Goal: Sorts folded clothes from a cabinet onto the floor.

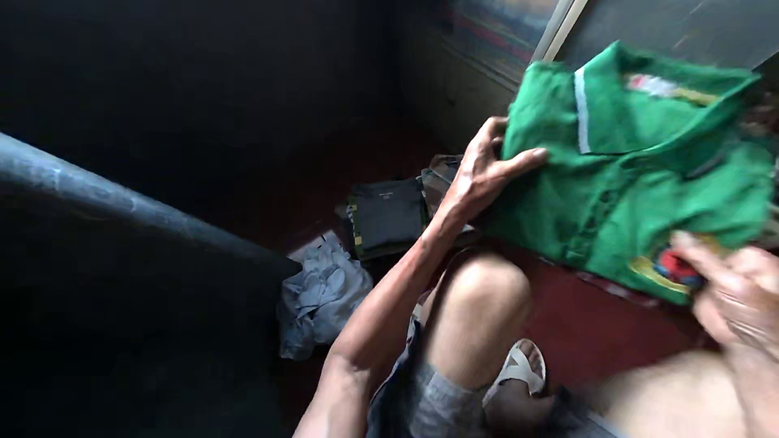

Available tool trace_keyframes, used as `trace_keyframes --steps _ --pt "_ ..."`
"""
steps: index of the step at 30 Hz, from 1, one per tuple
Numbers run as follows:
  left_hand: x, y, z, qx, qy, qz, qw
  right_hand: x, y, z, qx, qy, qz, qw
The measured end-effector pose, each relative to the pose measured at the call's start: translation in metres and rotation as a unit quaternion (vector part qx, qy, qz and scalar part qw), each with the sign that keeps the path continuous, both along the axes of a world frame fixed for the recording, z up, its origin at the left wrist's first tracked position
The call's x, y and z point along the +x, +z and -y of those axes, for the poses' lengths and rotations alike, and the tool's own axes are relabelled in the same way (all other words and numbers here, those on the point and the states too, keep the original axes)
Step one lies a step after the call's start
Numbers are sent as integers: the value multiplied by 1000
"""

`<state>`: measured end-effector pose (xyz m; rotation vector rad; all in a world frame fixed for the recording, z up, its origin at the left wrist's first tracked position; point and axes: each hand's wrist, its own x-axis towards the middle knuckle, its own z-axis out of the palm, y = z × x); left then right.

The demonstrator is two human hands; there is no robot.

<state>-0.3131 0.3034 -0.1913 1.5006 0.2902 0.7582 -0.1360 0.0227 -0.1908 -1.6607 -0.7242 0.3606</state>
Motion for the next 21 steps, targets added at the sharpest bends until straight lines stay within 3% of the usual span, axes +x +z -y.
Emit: trace_keyframes --steps 6,8,11,16,18,21 --pt "-2 -126 -33 -110 115 -172 972 36 -72 -87 -194 72 -96 974" --pt "-5 -136 -47 -125 137 -191 964 45 -80 -111 -215 101 -90 967" --pt "-22 -114 -56 -81 163 -189 965 55 -71 -140 -183 126 -68 973" --pt "-19 -94 -73 -28 208 -83 974 75 -59 -176 -75 144 -91 982" --pt "-9 -118 -81 -55 231 -82 968 86 -82 -188 -68 138 -123 980" --pt "11 -204 -92 -123 261 -164 943 109 -168 -197 -146 114 -159 970"
